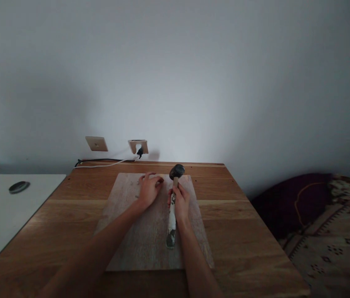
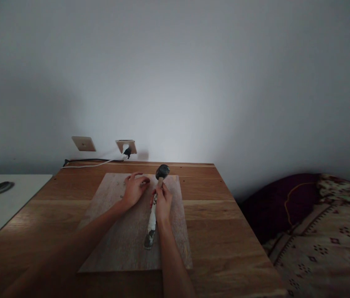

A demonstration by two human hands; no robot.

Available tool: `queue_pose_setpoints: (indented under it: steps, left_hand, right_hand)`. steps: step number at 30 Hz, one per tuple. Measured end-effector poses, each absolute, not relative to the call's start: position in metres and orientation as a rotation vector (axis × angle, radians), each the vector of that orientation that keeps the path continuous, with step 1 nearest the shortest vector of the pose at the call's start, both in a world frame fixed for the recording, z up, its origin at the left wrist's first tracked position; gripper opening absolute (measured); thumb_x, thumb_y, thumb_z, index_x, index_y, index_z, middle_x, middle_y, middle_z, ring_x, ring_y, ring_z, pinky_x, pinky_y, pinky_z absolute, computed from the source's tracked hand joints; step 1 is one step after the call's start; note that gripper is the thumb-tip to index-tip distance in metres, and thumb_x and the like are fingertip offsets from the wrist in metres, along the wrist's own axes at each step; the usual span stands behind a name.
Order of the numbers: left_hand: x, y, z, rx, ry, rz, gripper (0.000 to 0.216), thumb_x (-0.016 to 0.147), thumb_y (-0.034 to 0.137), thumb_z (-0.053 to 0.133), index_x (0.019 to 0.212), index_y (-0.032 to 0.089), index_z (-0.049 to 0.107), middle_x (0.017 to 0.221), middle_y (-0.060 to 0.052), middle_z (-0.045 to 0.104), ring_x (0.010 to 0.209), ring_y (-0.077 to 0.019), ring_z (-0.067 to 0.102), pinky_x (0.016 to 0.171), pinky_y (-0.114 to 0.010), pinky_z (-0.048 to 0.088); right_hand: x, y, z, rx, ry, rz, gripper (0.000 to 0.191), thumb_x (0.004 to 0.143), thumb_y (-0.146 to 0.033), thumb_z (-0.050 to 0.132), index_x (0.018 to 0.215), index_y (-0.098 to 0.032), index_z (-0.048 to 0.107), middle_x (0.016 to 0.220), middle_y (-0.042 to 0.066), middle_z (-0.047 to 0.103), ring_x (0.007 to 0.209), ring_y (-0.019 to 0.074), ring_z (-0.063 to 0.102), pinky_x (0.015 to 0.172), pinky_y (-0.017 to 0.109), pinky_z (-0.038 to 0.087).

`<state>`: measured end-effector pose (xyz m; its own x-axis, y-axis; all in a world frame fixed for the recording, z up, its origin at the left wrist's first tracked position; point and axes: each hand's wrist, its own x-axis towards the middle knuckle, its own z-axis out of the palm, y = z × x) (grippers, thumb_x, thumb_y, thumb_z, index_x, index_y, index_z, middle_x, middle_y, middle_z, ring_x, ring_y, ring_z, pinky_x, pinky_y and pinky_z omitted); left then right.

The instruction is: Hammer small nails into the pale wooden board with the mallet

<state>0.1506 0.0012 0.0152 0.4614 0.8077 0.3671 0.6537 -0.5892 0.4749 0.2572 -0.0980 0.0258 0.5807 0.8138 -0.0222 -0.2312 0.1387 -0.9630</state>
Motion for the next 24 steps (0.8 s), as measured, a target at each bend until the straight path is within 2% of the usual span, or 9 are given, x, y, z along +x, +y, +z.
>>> queue_pose_setpoints:
  steps: [5, 10, 21, 24]
  left_hand:
    - [0.1504, 0.0037, 0.0132, 2.401, 1.225, 0.838, 0.012, 0.089, 0.019, 0.064, 0.092, 0.025, 0.074, 0.1, -0.004, 0.079, 0.128, -0.0299, 0.054, 0.11, -0.054, 0.03]
    - [0.1495, 0.0038, 0.0124, 2.419, 1.179, 0.835, 0.015, 0.088, 0.018, 0.064, 0.096, 0.025, 0.075, 0.102, -0.006, 0.078, 0.13, -0.0308, 0.053, 0.112, -0.055, 0.029]
    - [0.149, 0.0011, 0.0156, 2.441, 1.199, 0.8, 0.012, 0.086, 0.021, 0.067, 0.094, 0.026, 0.076, 0.106, -0.006, 0.078, 0.131, -0.0332, 0.05, 0.111, -0.056, 0.028]
    - [0.149, 0.0011, 0.0152, 2.424, 1.206, 0.813, 0.026, 0.086, 0.018, 0.066, 0.11, 0.026, 0.073, 0.103, -0.006, 0.078, 0.131, -0.0315, 0.05, 0.112, -0.055, 0.027]
  right_hand:
    - [0.2566, -0.0997, 0.0253, -1.228, -0.618, 0.846, 0.031, 0.079, -0.051, 0.062, 0.071, -0.021, 0.058, 0.05, -0.006, 0.054, 0.032, 0.009, 0.042, 0.032, 0.023, 0.034]
    - [0.2516, -0.1012, 0.0309, -1.199, -0.616, 0.848, 0.029, 0.078, -0.05, 0.062, 0.075, -0.022, 0.058, 0.056, -0.006, 0.056, 0.034, 0.0089, 0.043, 0.033, 0.024, 0.034]
    - [0.2527, -0.1015, 0.0296, -1.242, -0.616, 0.867, 0.03, 0.077, -0.051, 0.062, 0.072, -0.022, 0.057, 0.051, -0.007, 0.053, 0.031, 0.0088, 0.041, 0.031, 0.024, 0.033]
    - [0.2508, -0.1018, 0.0299, -1.225, -0.645, 0.873, 0.028, 0.077, -0.049, 0.062, 0.074, -0.022, 0.057, 0.056, -0.006, 0.055, 0.032, 0.0087, 0.043, 0.031, 0.023, 0.034]
